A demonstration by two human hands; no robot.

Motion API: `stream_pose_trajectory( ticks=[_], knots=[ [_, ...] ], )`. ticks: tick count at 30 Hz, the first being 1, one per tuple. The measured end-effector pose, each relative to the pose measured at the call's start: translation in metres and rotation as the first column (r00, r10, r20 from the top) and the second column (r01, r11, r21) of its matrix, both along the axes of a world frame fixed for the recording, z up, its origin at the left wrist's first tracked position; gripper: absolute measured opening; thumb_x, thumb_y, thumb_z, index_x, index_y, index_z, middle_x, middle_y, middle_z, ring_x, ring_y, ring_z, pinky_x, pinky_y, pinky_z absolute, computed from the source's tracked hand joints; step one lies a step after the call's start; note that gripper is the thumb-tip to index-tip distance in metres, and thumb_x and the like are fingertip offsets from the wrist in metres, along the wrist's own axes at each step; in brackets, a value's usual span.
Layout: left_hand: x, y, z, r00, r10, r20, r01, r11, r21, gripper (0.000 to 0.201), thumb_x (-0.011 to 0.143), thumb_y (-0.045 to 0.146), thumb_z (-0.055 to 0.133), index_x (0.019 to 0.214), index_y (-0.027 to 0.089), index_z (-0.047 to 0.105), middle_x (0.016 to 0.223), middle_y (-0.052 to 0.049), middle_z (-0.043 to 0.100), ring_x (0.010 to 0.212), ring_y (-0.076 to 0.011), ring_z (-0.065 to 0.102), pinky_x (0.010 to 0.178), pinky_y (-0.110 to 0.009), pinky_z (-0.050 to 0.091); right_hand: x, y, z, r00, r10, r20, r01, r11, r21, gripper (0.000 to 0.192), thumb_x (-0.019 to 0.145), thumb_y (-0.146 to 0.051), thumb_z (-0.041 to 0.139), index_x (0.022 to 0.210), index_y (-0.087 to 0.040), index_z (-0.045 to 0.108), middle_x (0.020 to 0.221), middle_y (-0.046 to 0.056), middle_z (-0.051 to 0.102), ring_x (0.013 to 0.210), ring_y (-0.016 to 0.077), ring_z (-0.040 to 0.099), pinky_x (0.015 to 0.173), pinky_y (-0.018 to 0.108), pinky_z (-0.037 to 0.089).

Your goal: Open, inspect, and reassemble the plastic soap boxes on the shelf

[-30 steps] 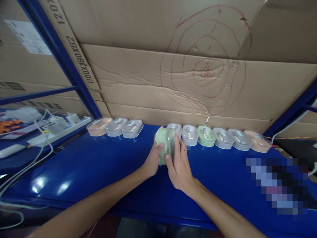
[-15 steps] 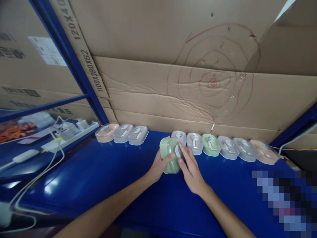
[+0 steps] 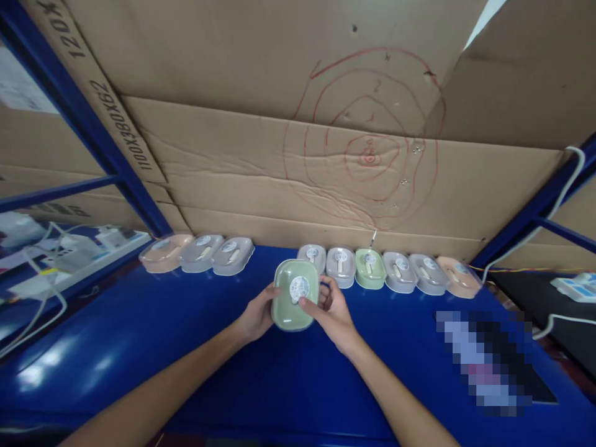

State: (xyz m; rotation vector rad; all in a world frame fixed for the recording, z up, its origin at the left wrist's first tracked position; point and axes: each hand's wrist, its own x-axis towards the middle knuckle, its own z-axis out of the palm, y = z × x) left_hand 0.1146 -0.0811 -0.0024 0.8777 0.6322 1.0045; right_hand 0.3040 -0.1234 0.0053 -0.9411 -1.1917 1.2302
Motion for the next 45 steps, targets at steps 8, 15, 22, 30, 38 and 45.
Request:
stream_pose_trajectory(
  ticks=[8, 15, 22, 30, 38, 45],
  knots=[
    [-0.012, 0.02, 0.018, 0.974, -0.028, -0.225, 0.092, 0.956, 0.278, 0.058, 0.079, 0.045, 0.096, 0.125, 0.02, 0.072, 0.119, -0.012, 0.08, 0.112, -0.0307, 0.074, 0.096, -0.04, 0.056, -0.002, 0.006, -0.009, 0.99, -0.13, 0.046, 0.126, 0.988, 0.087, 0.062, 0.08, -0.054, 0.095, 0.123, -0.026, 0.06, 0.117, 0.011, 0.08, 0.108, 0.0312, 0.079, 0.096, 0.048, 0.066],
    [-0.024, 0.035, 0.026, 0.97, 0.012, -0.241, 0.065, 0.949, 0.309, 0.069, 0.079, 0.048, 0.096, 0.135, 0.018, 0.07, 0.116, -0.013, 0.082, 0.102, -0.0286, 0.077, 0.089, -0.038, 0.058, 0.01, 0.008, -0.022, 0.884, -0.282, 0.373, 0.174, 0.939, 0.298, 0.055, 0.099, -0.05, 0.077, 0.143, -0.024, 0.055, 0.12, 0.012, 0.078, 0.103, 0.0284, 0.077, 0.095, 0.049, 0.064],
    [-0.053, 0.077, 0.019, 0.807, 0.473, -0.352, -0.318, 0.852, 0.415, 0.084, 0.085, 0.077, 0.074, 0.137, 0.012, 0.069, 0.098, -0.013, 0.082, 0.089, -0.028, 0.077, 0.082, -0.037, 0.06, 0.025, 0.011, -0.022, 0.518, -0.631, 0.578, 0.1, 0.716, 0.691, 0.034, 0.109, -0.039, 0.057, 0.139, -0.022, 0.063, 0.13, 0.017, 0.068, 0.124, 0.034, 0.068, 0.11, 0.057, 0.057],
    [-0.055, 0.083, 0.0, 0.485, 0.582, -0.652, -0.176, 0.796, 0.579, 0.056, 0.102, 0.066, 0.057, 0.115, 0.015, 0.077, 0.091, -0.016, 0.08, 0.102, -0.0366, 0.077, 0.091, -0.043, 0.055, 0.018, 0.007, -0.025, 0.348, -0.647, 0.678, -0.06, 0.706, 0.705, 0.032, 0.109, -0.037, 0.054, 0.13, -0.021, 0.071, 0.134, 0.02, 0.065, 0.128, 0.0373, 0.065, 0.111, 0.058, 0.056],
    [-0.045, 0.056, 0.02, 0.169, 0.716, -0.678, 0.066, 0.678, 0.732, 0.042, 0.107, 0.049, 0.048, 0.124, 0.016, 0.068, 0.122, -0.022, 0.072, 0.121, -0.0406, 0.067, 0.107, -0.052, 0.049, 0.021, 0.01, -0.028, 0.301, -0.649, 0.698, -0.083, 0.712, 0.697, 0.032, 0.111, -0.038, 0.052, 0.131, -0.021, 0.07, 0.14, 0.021, 0.059, 0.122, 0.0364, 0.066, 0.109, 0.058, 0.058],
    [-0.041, 0.048, 0.015, 0.019, 0.759, -0.651, 0.464, 0.57, 0.678, 0.057, 0.103, 0.05, 0.057, 0.142, 0.008, 0.062, 0.142, -0.028, 0.06, 0.127, -0.0442, 0.058, 0.106, -0.054, 0.05, 0.021, 0.012, -0.03, 0.334, -0.648, 0.685, -0.094, 0.7, 0.708, 0.03, 0.112, -0.036, 0.051, 0.128, -0.019, 0.069, 0.14, 0.021, 0.057, 0.123, 0.035, 0.066, 0.109, 0.055, 0.058]
  ],
)
